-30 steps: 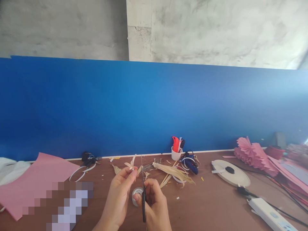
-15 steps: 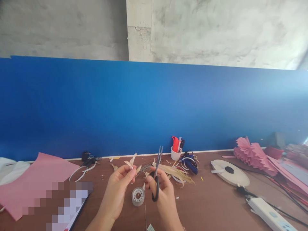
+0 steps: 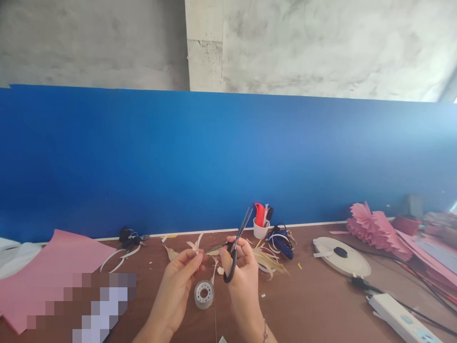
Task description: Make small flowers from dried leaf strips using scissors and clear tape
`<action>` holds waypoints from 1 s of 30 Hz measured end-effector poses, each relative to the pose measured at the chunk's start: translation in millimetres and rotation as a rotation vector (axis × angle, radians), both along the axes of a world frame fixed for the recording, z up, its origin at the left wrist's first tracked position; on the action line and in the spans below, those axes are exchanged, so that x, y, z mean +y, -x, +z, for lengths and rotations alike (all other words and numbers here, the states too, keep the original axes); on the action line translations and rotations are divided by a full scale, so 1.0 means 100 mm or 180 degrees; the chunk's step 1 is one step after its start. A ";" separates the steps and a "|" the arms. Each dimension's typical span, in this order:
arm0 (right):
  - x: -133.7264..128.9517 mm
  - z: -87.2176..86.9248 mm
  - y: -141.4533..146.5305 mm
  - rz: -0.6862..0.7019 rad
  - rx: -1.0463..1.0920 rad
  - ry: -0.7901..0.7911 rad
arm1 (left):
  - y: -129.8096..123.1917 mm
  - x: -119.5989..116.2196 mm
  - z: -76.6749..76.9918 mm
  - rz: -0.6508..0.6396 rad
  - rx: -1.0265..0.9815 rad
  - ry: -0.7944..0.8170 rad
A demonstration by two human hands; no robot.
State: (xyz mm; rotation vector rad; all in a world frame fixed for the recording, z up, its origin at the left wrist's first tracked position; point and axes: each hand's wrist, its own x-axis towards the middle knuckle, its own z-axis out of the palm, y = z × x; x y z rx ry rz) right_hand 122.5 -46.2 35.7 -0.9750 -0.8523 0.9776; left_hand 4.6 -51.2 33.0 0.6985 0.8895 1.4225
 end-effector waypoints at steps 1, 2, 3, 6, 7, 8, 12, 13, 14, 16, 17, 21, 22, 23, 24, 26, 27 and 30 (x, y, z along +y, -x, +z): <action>0.00 -0.03 0.02 -0.0087 0.0031 -0.0047 | -0.03 0.00 -0.03 0.0043 -0.0173 0.0039; 0.00 -0.06 0.04 -0.0133 0.0056 -0.0100 | -0.06 -0.01 -0.05 0.0048 -0.0356 0.0083; -0.01 -0.09 0.05 -0.0136 0.0084 -0.0148 | -0.08 -0.02 -0.06 0.0029 -0.0523 0.0115; -0.02 -0.14 0.09 -0.0010 0.0211 -0.0198 | -0.13 -0.02 -0.08 0.0155 -0.0782 0.0170; -0.03 -0.15 0.09 0.0031 0.0252 -0.0172 | -0.13 -0.02 -0.08 0.0268 -0.0719 0.0160; -0.03 -0.15 0.10 0.0053 0.0284 -0.0130 | -0.13 -0.02 -0.08 0.0398 -0.0561 0.0106; -0.04 -0.12 0.08 0.0063 0.0443 0.0030 | -0.04 -0.01 -0.10 0.0889 0.0713 -0.0811; -0.04 -0.11 0.08 0.0074 0.0505 0.0068 | -0.02 -0.01 -0.11 0.1021 0.1062 -0.1131; -0.05 -0.09 0.08 0.0084 0.0579 0.0108 | 0.01 0.00 -0.12 0.1152 0.1366 -0.1429; -0.05 -0.07 0.09 0.0126 0.0737 0.0173 | 0.05 0.00 -0.14 0.1364 0.1833 -0.1892; -0.05 -0.06 0.09 0.0157 0.0800 0.0189 | 0.07 0.01 -0.15 0.1425 0.1990 -0.2068; -0.07 -0.02 0.12 0.0218 0.0902 0.0230 | 0.10 0.05 -0.22 0.1547 0.2435 -0.2471; -0.08 -0.01 0.12 0.0230 0.0921 0.0236 | 0.10 0.05 -0.24 0.1589 0.2526 -0.2521; -0.09 0.00 0.13 0.0248 0.0943 0.0240 | 0.10 0.06 -0.26 0.1635 0.2616 -0.2555; -0.09 0.00 0.13 0.0276 0.0960 0.0234 | 0.10 0.06 -0.27 0.1676 0.2702 -0.2573; -0.11 0.01 0.14 0.0327 0.0953 0.0219 | 0.11 0.06 -0.29 0.1727 0.2812 -0.2565; -0.11 0.00 0.14 0.0329 0.0926 0.0210 | 0.11 0.06 -0.29 0.1741 0.2814 -0.2532; -0.12 -0.01 0.13 0.0336 0.0768 0.0199 | 0.12 0.06 -0.28 0.1759 0.2663 -0.2391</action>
